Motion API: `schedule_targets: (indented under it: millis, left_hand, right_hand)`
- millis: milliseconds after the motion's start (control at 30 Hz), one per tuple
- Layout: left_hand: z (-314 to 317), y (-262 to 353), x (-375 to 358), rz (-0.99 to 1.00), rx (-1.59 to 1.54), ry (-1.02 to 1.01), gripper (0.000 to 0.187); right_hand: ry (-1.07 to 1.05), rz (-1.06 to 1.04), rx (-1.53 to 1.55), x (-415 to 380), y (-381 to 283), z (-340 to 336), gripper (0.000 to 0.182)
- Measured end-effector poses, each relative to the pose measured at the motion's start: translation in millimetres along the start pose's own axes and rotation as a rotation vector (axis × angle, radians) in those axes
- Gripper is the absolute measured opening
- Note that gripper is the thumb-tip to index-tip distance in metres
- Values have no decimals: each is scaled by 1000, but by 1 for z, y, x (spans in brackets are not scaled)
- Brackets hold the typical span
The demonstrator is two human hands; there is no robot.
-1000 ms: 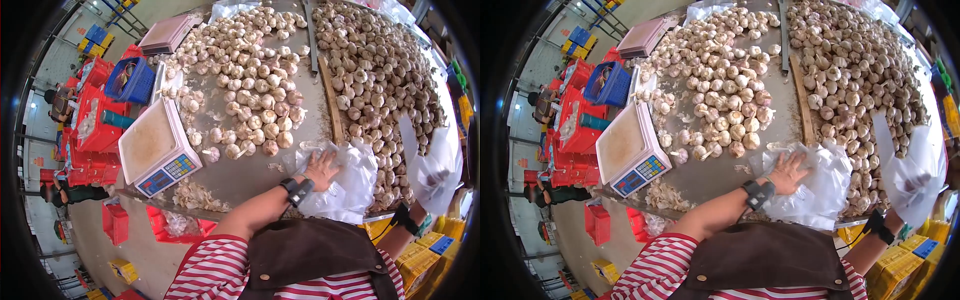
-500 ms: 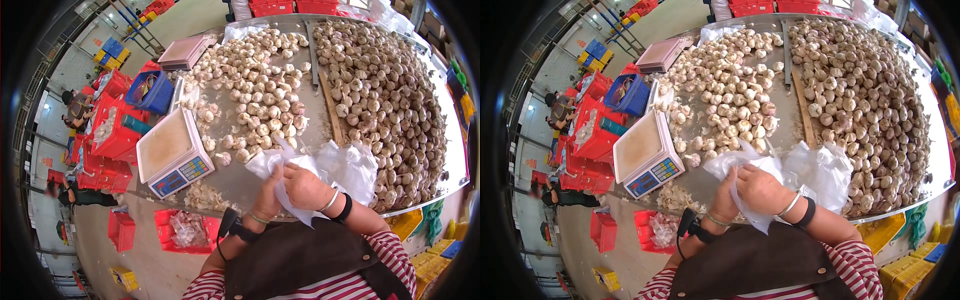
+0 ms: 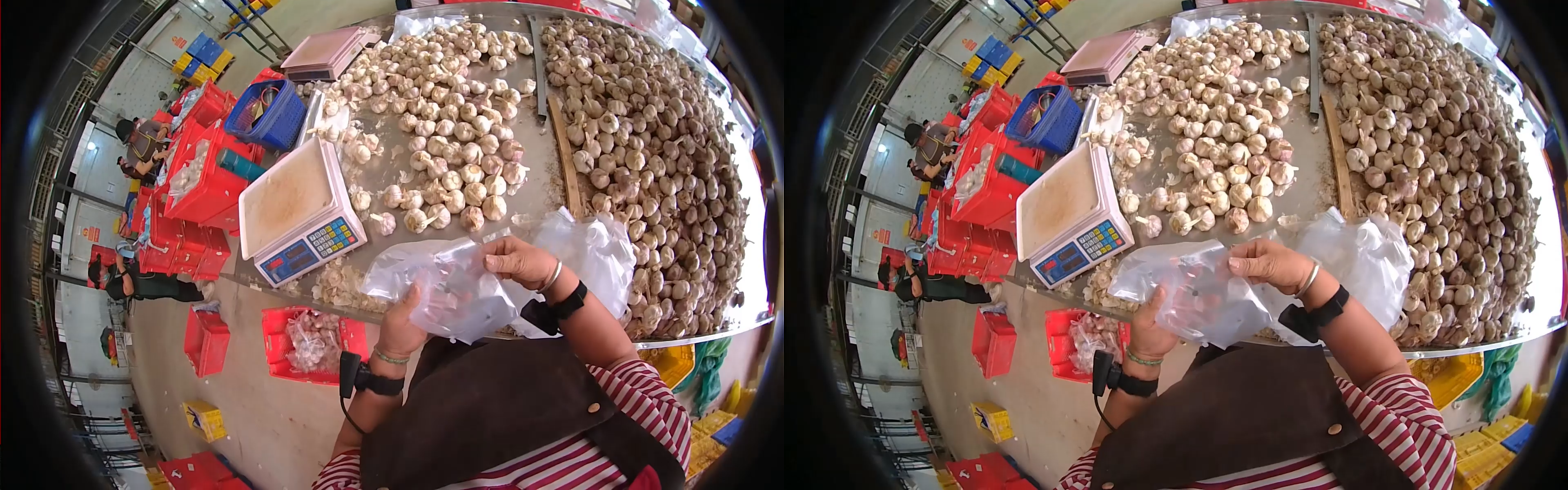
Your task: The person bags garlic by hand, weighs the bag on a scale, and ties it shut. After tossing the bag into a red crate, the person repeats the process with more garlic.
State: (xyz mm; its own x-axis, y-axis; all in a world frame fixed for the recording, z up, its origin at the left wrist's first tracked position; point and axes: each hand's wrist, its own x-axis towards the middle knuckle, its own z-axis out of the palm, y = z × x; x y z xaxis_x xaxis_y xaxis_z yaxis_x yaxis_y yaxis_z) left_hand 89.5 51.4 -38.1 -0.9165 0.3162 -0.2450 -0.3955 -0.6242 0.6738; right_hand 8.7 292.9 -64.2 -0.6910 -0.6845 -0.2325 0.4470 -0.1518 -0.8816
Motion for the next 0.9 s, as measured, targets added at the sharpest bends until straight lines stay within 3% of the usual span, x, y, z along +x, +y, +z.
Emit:
schedule_targets:
  millis: [67,100,200,267,300,333,433,467,533,567,600,633,667,733,767,833,867,900]
  left_hand:
    - [-11,1,-4,-99,30,-78,51]
    - [-8,4,-6,-100,28,-82,51]
    - [-21,1,-2,-72,-74,-19,48]
    - [-88,-20,6,319,651,107,43]
    - [-54,10,-4,134,300,263,44]
    - [-60,26,-4,154,299,281,44]
    - [-79,69,-3,671,818,647,48]
    - [-77,77,-6,670,813,662,48]
    - [-43,92,-13,461,782,264,49]
    - [-45,84,-11,461,769,262,49]
    - [-46,73,-5,333,737,188,49]
    - [-47,69,-2,206,704,106,48]
    - [-49,72,-2,202,692,79,48]
    - [-48,82,-5,63,151,27,48]
    - [-52,88,-10,32,102,-3,47]
    - [-77,93,-17,-33,216,-50,50]
    - [-91,88,-19,58,318,-27,53]
    - [-123,83,-18,136,530,-2,49]
  right_hand:
    - [-34,64,232,1,9,2,40]
    - [-47,40,309,4,11,8,28]
    - [73,21,135,12,14,25,17]
    - [112,29,108,18,12,37,9]
    - [219,-57,58,20,15,39,9]
    - [326,-144,8,25,16,42,10]
    - [439,-185,-118,37,4,68,20]
    - [429,-176,-122,44,1,83,20]
    - [397,-118,-265,58,-3,115,22]
    - [362,-167,-357,68,11,119,23]
    - [393,-255,-387,79,11,141,23]
    - [395,-226,-328,85,4,162,24]
    - [407,-200,-269,87,-3,176,24]
    - [251,-155,166,91,10,172,26]
    - [202,-101,340,86,8,172,28]
    - [322,-78,286,78,12,164,29]
    - [387,-51,244,76,17,159,29]
    - [519,-158,-42,69,25,144,25]
